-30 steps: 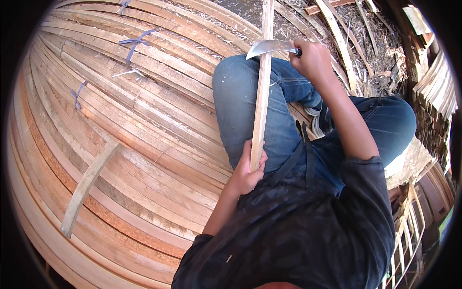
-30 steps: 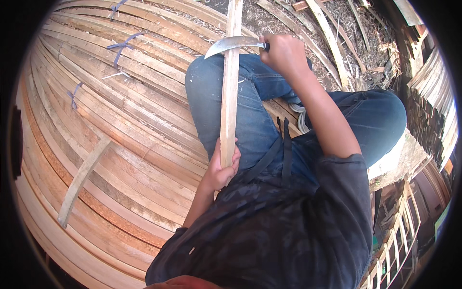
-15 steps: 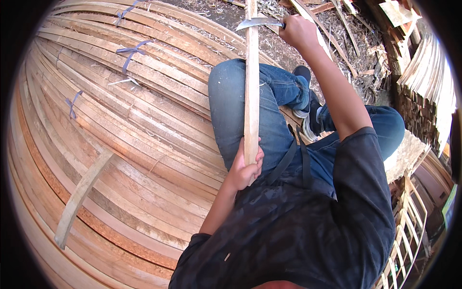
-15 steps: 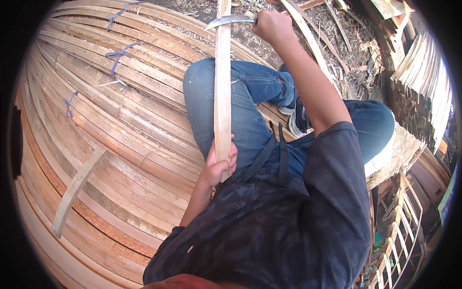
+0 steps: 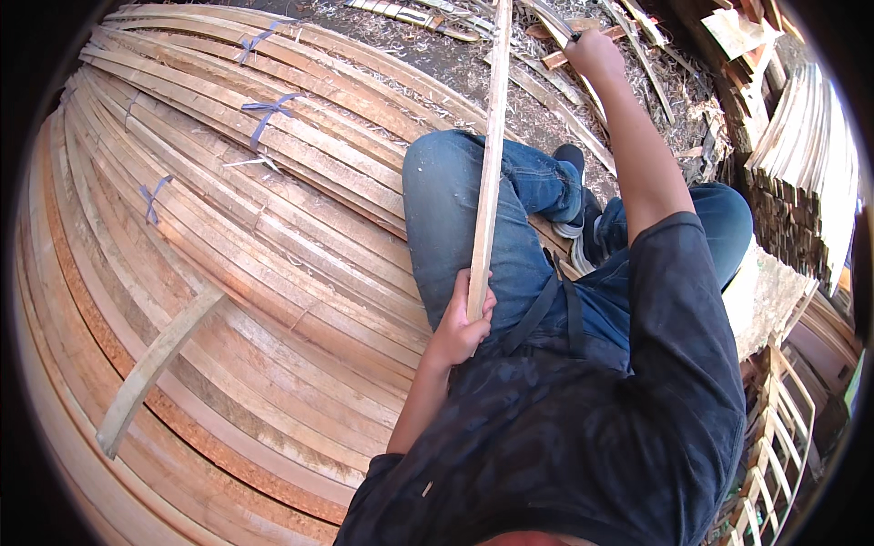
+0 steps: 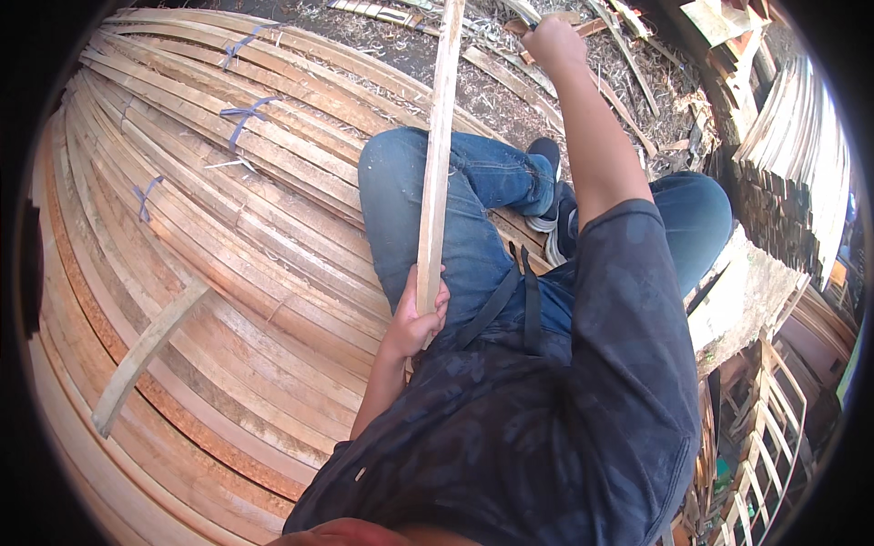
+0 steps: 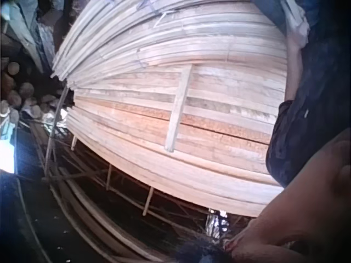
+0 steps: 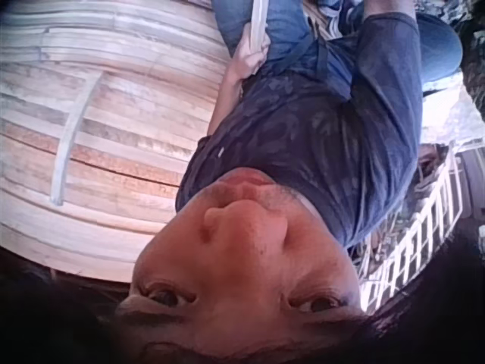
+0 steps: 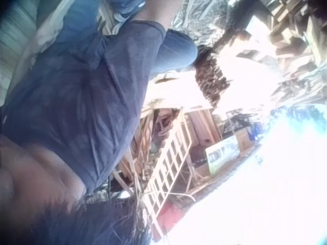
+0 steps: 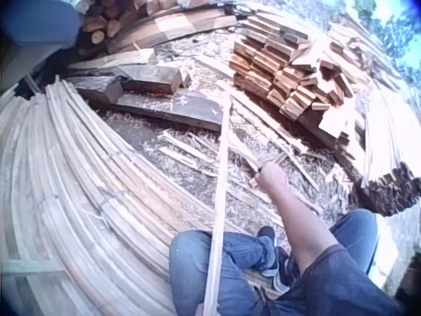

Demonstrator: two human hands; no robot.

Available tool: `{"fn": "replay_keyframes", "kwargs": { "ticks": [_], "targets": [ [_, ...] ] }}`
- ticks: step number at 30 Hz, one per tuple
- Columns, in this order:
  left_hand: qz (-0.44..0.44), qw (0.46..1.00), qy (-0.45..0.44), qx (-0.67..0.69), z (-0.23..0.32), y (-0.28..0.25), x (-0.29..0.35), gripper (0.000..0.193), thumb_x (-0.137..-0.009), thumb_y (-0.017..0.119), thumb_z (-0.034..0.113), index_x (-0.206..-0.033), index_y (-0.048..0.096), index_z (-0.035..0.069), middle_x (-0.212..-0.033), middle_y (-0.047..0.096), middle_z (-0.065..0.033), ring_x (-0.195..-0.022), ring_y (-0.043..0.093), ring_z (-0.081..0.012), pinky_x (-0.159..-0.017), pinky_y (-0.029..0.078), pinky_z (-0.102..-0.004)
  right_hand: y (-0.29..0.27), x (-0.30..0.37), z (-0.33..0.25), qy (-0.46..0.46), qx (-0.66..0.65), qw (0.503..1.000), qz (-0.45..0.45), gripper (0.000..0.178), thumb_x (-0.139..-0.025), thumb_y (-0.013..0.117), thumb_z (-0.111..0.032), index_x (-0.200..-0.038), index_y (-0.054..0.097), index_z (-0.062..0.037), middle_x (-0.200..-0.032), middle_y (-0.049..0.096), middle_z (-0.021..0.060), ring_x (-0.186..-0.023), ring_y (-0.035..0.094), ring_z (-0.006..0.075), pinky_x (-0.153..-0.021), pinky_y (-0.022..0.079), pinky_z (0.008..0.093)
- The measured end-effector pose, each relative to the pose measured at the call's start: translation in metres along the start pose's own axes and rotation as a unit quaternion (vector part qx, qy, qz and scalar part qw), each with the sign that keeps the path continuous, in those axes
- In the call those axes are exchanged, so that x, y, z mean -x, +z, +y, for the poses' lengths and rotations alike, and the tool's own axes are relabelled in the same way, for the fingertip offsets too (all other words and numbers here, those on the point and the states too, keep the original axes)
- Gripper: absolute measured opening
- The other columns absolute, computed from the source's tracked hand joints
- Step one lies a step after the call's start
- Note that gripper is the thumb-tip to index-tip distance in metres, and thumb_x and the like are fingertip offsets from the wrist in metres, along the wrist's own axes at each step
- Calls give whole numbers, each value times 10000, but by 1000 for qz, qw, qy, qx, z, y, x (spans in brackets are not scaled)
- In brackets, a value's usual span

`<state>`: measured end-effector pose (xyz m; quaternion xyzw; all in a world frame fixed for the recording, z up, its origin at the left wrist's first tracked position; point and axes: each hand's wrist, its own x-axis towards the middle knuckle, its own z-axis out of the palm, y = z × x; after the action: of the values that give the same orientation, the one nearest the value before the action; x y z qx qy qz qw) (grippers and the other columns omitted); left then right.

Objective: The person sits cross-legged on a pile of wooden planks and uses a curved knife to shave thin strips from a long piece of wood. They hold the wood with their left hand and repeatedly draw the knife along its length to remove the outer layer.

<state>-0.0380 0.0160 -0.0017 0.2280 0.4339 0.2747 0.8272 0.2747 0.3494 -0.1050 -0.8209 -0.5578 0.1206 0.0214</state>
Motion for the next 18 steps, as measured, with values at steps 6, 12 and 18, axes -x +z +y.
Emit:
{"fn": "replay_keyframes", "kwargs": {
  "ticks": [6, 12, 18],
  "targets": [
    [-2, 999, -16, 50, 4, -4, -6, 687, -672, 442, -56, -1336, 306, 53, -880, 414, -54, -595, 430, -93, -457, 406, -219, 6, 120, 19, 20, -114, 990, -85, 377, -859, 643, -335, -832, 704, 36, -748, 673, 253, -755, 678, 406, -726, 528, 475],
    [-18, 997, -11, -75, 13, -12, -6, 699, -643, 437, -38, -1326, 310, 43, -860, 405, -55, -581, 429, -94, -446, 416, -228, 8, 234, 72, 198, -362, 896, -164, 376, -849, 701, -321, -806, 655, 49, -563, 602, 169, -566, 637, 283, -579, 485, 397],
    [-83, 971, 10, -225, 31, -33, -7, 604, -667, 467, -43, -1259, 373, 29, -853, 420, -40, -685, 418, -90, -580, 397, -222, -109, 248, 77, 110, -325, 939, 33, 348, -869, 680, -280, -949, 609, 51, -717, 633, 165, -638, 602, 251, -637, 471, 384]
  ]
}}
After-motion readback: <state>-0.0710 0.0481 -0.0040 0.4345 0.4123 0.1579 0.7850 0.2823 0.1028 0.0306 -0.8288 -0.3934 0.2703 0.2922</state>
